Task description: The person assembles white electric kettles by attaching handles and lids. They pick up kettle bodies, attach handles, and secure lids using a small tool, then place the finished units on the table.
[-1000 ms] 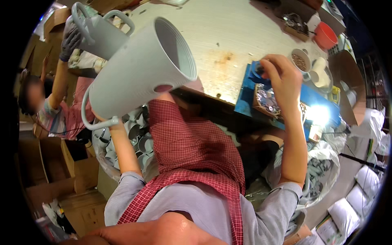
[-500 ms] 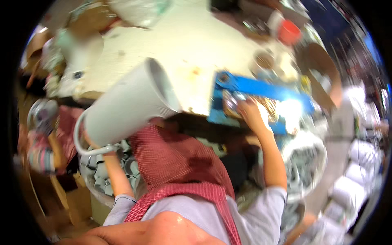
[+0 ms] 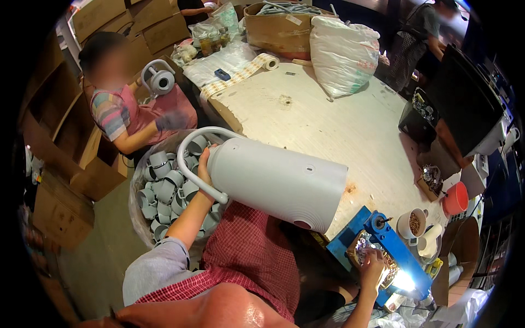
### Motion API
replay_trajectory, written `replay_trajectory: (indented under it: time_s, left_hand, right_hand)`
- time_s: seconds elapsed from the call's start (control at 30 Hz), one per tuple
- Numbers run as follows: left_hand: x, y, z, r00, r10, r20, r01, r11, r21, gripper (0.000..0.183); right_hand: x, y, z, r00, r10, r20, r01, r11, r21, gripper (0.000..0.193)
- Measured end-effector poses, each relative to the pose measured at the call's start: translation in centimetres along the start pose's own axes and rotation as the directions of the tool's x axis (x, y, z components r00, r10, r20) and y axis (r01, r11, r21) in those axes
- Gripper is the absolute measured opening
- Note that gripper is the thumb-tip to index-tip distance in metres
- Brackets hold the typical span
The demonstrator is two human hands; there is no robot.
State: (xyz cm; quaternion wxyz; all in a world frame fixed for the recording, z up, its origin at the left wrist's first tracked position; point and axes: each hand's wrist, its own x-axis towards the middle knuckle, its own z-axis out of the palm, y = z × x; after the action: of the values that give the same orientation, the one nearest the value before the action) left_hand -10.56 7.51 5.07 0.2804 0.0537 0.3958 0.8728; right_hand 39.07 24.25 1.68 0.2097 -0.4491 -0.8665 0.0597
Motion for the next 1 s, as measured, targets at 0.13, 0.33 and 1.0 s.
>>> replay_trajectory:
  time_s: [0.13,0.33,1.0]
  left_hand:
    - [0.0,0.3,-0.5,1.0,-0.001,0.008,0.001,1.0,-0.002,0.049]
    - [0.3,-0.5,-0.3,0.999,-0.018,-0.043,0.017,1.0,-0.011,0.047]
    - [-0.3,-0.2,-0.7,0.999,-0.045,-0.014,0.045,0.999,-0.011,0.045]
  right_hand:
    - [-1.4,2.0,0.7,0.982,-0.029,-0.188,0.026,0.999,-0.021,0.013]
    - [-1.0,3.0,1.7,0.988,-0.049,-0.144,0.039,0.997,-0.067,0.009]
    - [-1.5,2.6,1.2,0.99,-0.035,-0.139,0.04,0.998,0.038,0.02]
